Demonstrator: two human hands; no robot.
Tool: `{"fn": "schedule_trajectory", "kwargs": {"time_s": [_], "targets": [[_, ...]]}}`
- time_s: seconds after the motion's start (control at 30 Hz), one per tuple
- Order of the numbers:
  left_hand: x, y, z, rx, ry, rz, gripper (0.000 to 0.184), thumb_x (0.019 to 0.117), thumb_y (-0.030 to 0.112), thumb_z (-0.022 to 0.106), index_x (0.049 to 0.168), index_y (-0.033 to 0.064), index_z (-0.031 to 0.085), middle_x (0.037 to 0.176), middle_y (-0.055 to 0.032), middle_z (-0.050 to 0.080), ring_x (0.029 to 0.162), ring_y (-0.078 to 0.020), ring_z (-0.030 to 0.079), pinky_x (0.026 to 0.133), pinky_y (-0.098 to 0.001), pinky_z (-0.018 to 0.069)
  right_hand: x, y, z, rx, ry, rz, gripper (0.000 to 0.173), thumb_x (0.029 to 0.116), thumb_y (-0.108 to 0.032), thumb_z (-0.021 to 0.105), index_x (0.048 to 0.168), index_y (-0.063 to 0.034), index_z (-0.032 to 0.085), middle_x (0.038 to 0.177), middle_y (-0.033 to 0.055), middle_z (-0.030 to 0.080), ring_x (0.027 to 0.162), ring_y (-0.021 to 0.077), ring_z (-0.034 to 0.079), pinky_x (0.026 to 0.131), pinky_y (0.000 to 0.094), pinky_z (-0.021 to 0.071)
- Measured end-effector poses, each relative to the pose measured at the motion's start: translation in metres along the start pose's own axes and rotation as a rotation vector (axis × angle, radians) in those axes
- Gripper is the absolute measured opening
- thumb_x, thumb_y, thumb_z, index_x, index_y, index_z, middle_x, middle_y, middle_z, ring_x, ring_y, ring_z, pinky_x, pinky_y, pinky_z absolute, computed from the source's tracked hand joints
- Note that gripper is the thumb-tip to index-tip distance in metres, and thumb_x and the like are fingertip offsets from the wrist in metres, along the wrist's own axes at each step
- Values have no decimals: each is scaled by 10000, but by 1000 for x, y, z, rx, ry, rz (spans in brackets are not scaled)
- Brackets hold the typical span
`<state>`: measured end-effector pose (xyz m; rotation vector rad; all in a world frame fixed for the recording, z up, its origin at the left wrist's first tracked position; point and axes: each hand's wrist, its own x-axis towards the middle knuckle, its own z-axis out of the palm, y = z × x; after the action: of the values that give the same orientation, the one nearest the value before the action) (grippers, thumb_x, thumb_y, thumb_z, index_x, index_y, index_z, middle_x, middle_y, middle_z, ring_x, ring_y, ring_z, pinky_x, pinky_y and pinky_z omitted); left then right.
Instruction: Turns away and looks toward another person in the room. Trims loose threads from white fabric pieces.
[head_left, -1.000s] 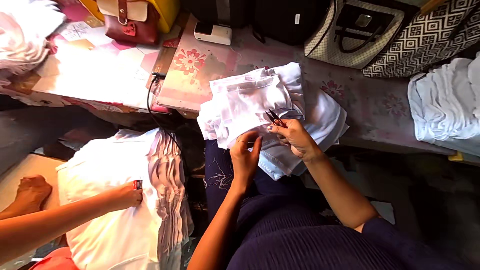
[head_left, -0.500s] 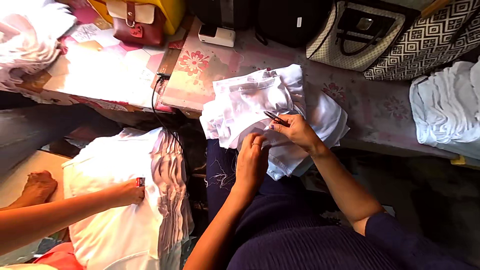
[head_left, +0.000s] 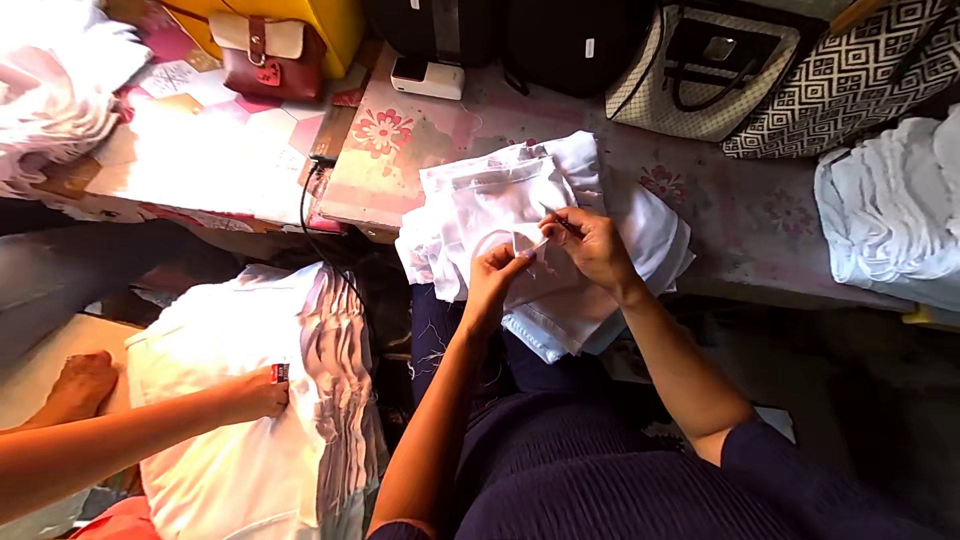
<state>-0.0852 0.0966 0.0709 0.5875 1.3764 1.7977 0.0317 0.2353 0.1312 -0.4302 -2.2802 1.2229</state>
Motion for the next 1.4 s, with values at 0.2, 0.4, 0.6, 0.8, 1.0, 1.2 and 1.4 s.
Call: {"fn": "schedule_trajectory", "kwargs": {"time_s": [0.2, 0.4, 0.6, 0.8, 1.0, 1.2, 1.4], "targets": [[-11, -9, 6, -570, 156, -264, 201, 1040, 34, 462, 944, 56, 638, 907, -57, 716, 893, -146, 700, 895, -323, 569, -33, 20, 18, 281, 113, 344, 129, 964, -197, 711, 1002, -73, 718, 682, -76, 563, 525, -21, 420, 507, 175, 385], [-19, -11, 15, -548, 73, -318, 221, 1059, 82, 423, 1019, 61, 639, 992, -78, 731, 941, -164, 702, 878, -339, 566, -50, 10, 43, 97, 177, 363, 162, 877, -96, 779, 1008, -12, 734, 661, -50, 556, 557, -25, 439, 551, 151, 396], [-31, -17, 9, -359, 154, -273, 172, 1041, 39, 472, 990, 35, 636, 858, -30, 699, 805, -112, 685, 791, -282, 578, -59, 1, 34, 184, 146, 313, 53, 893, -74, 745, 910, -24, 745, 716, -44, 652, 603, -58, 530, 584, 121, 454], [-46, 18, 6, 110, 122, -20, 208, 997, 61, 598, 809, 55, 688, 668, 29, 700, 607, -57, 677, 639, -235, 591, -73, 2, 57, -275, 243, -208, 122, 886, -81, 684, 905, 10, 763, 774, 102, 749, 674, 125, 701, 641, 254, 556], [-19, 44, -7, 489, -97, -72, 68, 932, 106, 746, 927, 40, 758, 750, 15, 730, 641, -16, 669, 640, -217, 577, -69, 11, 69, -456, 296, -407, 155, 920, -117, 656, 845, -6, 733, 640, 86, 667, 534, 176, 606, 516, 310, 461], [-6, 52, -13, 748, -198, -72, 63, 942, 100, 728, 915, 51, 757, 782, -6, 718, 660, -34, 643, 663, -247, 544, -72, 6, 65, -175, 120, -130, 173, 958, -126, 657, 944, 12, 761, 782, 77, 743, 670, 115, 687, 629, 268, 549], [-14, 35, -24, 165, -51, -170, 90, 972, -18, 619, 922, 16, 686, 844, -23, 711, 788, -114, 698, 808, -316, 604, -54, -12, 5, 740, -224, 753, 445, 1126, -300, 324, 1012, -60, 681, 580, -129, 362, 458, -29, 309, 448, 144, 294]]}}
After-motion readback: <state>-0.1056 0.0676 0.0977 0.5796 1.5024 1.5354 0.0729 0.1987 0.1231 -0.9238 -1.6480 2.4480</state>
